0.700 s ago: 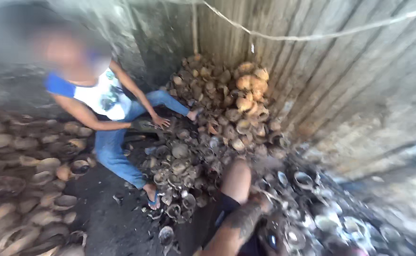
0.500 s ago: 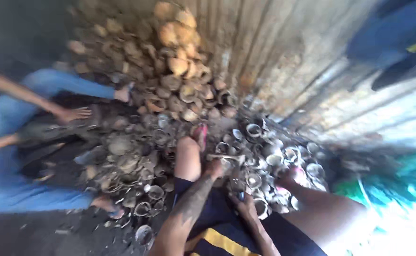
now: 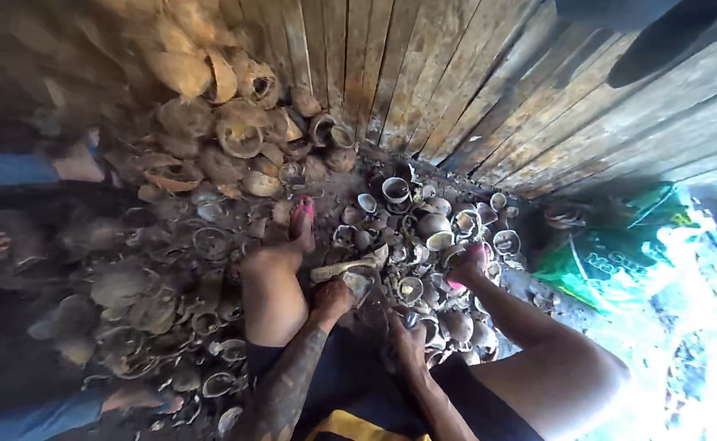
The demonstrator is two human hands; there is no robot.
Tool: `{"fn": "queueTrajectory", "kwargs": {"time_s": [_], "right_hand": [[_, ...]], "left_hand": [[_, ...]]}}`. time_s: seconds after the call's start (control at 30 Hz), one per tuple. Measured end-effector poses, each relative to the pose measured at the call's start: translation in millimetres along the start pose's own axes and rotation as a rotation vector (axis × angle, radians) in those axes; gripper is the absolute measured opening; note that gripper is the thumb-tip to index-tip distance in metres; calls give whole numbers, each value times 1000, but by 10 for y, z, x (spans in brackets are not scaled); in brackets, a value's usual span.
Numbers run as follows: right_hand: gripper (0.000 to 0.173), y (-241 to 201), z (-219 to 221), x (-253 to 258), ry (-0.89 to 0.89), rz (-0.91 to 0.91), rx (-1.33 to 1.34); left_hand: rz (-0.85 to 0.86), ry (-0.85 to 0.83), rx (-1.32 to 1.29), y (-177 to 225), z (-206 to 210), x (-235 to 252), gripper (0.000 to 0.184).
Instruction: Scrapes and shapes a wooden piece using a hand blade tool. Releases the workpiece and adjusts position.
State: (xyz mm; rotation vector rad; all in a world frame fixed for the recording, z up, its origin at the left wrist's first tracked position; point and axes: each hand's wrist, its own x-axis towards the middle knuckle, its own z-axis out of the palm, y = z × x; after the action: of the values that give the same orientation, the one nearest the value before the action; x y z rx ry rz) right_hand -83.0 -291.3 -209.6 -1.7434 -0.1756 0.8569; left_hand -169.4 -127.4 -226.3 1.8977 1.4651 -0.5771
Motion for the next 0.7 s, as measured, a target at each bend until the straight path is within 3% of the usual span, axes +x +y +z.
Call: {"fn": "queueTrajectory", "kwargs": {"time_s": [0.2,0.43,0.7], "right_hand": [[26,25,-59,108,-7,-109,-116],[26,100,-42,129,-6,-187,-180],[26,42,11,144,-15,-302,-313]], "left_hand": [[-23,34,-107,-41,9,-83,66],[-52,37,-21,54,-2,-114,53],[-76,26,33,157,-86,-94,52]]}}
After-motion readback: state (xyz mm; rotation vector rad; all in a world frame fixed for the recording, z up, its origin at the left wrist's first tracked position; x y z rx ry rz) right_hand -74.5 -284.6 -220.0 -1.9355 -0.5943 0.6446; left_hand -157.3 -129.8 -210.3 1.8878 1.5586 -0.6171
